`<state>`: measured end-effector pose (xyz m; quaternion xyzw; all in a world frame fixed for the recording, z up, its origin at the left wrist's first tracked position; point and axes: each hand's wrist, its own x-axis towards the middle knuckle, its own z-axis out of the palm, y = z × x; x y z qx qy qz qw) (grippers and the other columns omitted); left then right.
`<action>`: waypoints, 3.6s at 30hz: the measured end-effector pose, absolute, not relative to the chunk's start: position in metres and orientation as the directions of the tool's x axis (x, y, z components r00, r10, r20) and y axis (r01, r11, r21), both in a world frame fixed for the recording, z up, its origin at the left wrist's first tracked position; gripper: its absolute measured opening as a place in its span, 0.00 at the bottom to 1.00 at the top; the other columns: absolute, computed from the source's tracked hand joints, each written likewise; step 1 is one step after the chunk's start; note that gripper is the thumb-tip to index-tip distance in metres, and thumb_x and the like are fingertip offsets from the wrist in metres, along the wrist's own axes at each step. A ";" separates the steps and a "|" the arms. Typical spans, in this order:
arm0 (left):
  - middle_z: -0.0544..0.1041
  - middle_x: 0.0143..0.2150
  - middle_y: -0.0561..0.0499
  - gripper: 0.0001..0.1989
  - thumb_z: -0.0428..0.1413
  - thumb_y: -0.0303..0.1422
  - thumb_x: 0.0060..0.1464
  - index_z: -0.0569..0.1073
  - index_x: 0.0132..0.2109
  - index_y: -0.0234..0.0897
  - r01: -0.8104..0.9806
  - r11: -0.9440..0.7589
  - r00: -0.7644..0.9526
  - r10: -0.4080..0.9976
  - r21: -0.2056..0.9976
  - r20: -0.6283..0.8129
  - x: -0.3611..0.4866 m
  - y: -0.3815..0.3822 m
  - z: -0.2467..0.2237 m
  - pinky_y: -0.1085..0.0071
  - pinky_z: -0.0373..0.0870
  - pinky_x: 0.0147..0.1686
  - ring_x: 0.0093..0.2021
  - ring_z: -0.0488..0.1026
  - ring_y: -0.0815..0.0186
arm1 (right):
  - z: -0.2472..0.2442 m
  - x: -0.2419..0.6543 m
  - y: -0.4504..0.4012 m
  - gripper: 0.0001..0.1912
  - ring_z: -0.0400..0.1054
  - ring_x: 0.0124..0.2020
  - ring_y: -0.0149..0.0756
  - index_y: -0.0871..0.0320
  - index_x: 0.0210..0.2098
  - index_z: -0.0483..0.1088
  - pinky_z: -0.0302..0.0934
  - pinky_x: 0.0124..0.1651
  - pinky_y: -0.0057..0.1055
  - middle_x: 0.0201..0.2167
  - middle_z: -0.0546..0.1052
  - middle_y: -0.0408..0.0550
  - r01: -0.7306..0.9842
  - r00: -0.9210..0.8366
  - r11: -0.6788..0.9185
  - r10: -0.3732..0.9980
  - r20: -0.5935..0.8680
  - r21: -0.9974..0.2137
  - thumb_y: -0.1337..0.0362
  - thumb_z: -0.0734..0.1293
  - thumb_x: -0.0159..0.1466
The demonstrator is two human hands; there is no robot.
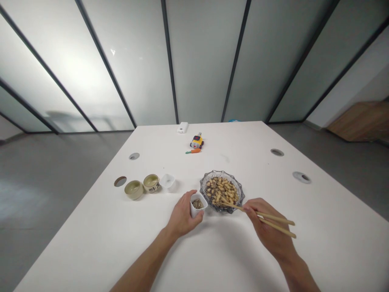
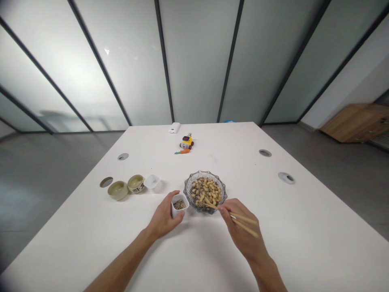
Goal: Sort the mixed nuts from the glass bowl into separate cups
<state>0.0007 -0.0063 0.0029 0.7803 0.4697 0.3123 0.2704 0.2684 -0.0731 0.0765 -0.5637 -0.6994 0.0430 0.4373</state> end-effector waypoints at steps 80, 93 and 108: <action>0.75 0.61 0.40 0.32 0.60 0.33 0.53 0.62 0.65 0.38 0.557 -0.424 0.374 0.896 0.714 0.240 0.001 -0.008 0.006 0.49 0.71 0.62 0.60 0.74 0.50 | 0.067 0.268 -0.065 0.23 0.73 0.30 0.37 0.54 0.29 0.74 0.68 0.34 0.32 0.28 0.78 0.46 0.635 0.187 0.226 0.882 0.432 -0.738 0.48 0.60 0.73; 0.75 0.61 0.41 0.32 0.60 0.34 0.54 0.62 0.64 0.38 0.554 -0.425 0.374 0.895 0.716 0.242 0.001 -0.007 0.004 0.49 0.71 0.63 0.60 0.74 0.50 | 0.066 0.277 -0.065 0.23 0.75 0.32 0.37 0.54 0.29 0.76 0.69 0.37 0.32 0.29 0.79 0.46 0.654 0.235 0.235 0.840 0.488 -0.719 0.49 0.62 0.73; 0.75 0.60 0.39 0.33 0.61 0.33 0.52 0.63 0.64 0.37 0.544 -0.445 0.385 0.886 0.711 0.261 0.001 -0.008 0.005 0.50 0.72 0.62 0.60 0.74 0.49 | 0.066 0.261 -0.069 0.20 0.76 0.33 0.36 0.54 0.30 0.77 0.70 0.37 0.31 0.30 0.79 0.46 0.544 0.333 0.285 0.790 0.515 -0.789 0.51 0.64 0.72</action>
